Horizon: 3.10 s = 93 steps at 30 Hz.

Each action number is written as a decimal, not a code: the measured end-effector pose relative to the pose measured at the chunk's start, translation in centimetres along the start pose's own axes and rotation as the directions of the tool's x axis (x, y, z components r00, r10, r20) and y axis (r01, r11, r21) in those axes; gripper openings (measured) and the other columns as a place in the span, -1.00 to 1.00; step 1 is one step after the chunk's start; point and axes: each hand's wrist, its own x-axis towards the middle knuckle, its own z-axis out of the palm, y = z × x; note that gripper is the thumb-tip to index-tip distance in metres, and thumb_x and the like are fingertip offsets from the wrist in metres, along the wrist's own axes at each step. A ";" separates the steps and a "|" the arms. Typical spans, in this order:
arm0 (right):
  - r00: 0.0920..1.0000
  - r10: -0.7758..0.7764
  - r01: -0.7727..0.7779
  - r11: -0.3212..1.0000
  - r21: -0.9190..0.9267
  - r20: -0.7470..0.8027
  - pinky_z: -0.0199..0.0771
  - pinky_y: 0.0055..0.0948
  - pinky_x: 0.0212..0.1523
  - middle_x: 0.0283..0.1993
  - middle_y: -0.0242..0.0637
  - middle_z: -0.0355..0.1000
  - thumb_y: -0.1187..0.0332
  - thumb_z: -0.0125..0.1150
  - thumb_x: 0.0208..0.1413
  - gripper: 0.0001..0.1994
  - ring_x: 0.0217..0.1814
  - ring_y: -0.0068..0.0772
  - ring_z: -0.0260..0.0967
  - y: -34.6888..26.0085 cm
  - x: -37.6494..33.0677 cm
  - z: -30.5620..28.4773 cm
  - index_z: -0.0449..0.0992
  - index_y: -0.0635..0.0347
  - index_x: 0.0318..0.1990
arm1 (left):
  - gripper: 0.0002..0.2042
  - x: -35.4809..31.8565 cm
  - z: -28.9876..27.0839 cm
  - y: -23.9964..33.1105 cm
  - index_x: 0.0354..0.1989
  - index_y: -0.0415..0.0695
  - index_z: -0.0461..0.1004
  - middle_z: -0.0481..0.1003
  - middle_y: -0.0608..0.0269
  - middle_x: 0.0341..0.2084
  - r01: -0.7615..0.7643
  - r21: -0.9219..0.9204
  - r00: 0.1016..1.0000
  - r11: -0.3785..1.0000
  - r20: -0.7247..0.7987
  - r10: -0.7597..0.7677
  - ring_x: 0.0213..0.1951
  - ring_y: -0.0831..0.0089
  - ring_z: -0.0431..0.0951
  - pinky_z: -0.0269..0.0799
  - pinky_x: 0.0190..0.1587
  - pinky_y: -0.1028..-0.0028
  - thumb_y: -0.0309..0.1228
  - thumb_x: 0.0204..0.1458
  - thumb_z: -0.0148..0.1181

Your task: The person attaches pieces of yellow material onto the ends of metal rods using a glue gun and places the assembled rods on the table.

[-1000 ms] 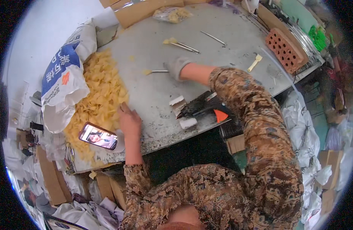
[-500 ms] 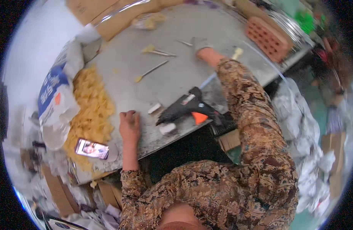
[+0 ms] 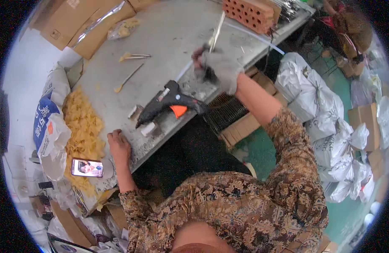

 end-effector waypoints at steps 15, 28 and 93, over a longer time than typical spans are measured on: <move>0.924 -0.375 -0.201 -0.315 -0.927 -0.073 0.42 -0.25 -0.15 -0.20 -0.10 0.46 0.25 0.04 -0.03 -0.75 -0.13 -0.09 0.42 1.5 10.4 -7.8 0.51 0.07 -0.20 | -0.86 -2.1 1.8 -1.9 -0.33 -0.26 0.39 0.39 0.03 -0.43 0.098 -0.193 0.976 0.976 -0.174 -0.133 -0.40 0.16 0.42 0.34 -0.31 0.32 -0.51 -0.08 0.02; 0.730 -0.500 -0.165 0.532 -0.830 -0.466 0.34 -0.50 -0.38 -0.55 -0.35 0.38 0.19 0.14 -0.08 -0.72 -0.46 -0.56 0.29 -7.1 3.9 -18.1 0.54 0.17 -0.27 | -0.75 -1.8 1.6 -2.0 -0.20 -0.31 0.43 0.45 0.02 -0.35 0.195 -0.241 0.964 0.951 -0.131 -0.231 -0.35 0.28 0.41 0.33 -0.27 0.39 -0.39 0.01 0.06; 0.957 -0.291 0.160 0.481 -0.862 0.016 0.31 -0.55 -0.22 -0.30 -0.31 0.43 0.40 0.03 0.09 -0.82 -0.30 -0.57 0.29 -2.2 1.4 -15.3 0.45 0.22 -0.17 | -0.77 2.0 22.3 38.7 -0.12 -0.32 0.28 0.39 -0.03 -0.19 0.475 0.298 0.384 -0.828 0.776 0.500 -0.13 0.15 0.42 0.43 -0.09 0.20 -0.50 0.13 -0.25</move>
